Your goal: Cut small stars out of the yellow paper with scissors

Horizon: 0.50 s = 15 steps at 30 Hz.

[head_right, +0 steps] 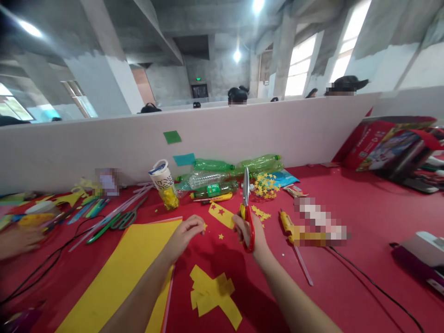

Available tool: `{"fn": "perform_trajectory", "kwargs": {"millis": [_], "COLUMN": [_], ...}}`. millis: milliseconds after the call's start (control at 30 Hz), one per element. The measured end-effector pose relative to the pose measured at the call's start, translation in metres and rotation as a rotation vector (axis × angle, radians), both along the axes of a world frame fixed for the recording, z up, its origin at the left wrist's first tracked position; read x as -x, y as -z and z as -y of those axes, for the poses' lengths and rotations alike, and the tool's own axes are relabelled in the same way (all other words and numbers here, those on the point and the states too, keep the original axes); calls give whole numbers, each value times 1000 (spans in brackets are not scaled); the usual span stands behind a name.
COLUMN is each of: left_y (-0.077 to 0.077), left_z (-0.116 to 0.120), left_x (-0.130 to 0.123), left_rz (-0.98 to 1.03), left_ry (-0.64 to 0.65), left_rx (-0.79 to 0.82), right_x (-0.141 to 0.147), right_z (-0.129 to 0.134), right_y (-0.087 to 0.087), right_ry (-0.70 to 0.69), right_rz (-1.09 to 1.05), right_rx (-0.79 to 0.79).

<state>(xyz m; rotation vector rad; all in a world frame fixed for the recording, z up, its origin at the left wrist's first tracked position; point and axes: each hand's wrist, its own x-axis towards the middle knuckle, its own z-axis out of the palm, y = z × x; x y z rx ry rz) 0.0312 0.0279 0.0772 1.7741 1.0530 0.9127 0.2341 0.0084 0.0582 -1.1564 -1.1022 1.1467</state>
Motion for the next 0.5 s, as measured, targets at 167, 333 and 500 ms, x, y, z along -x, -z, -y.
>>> {"fn": "perform_trajectory", "kwargs": {"millis": [167,333,500], "left_y": [38,58,48], "left_z": [-5,-11,-10], "left_x": [-16,-39,-35], "left_rz": [-518,-741,-665], "left_ry": [109,104,-63], "left_rx": [-205,-353,-309], "right_x": [-14,-13,-9], "right_z": [1,0,1], "right_y": [5,8,12], "right_ry": [85,65,25], "right_rz": [-33,-58,-72], "right_rx": [-2,14,22]}}
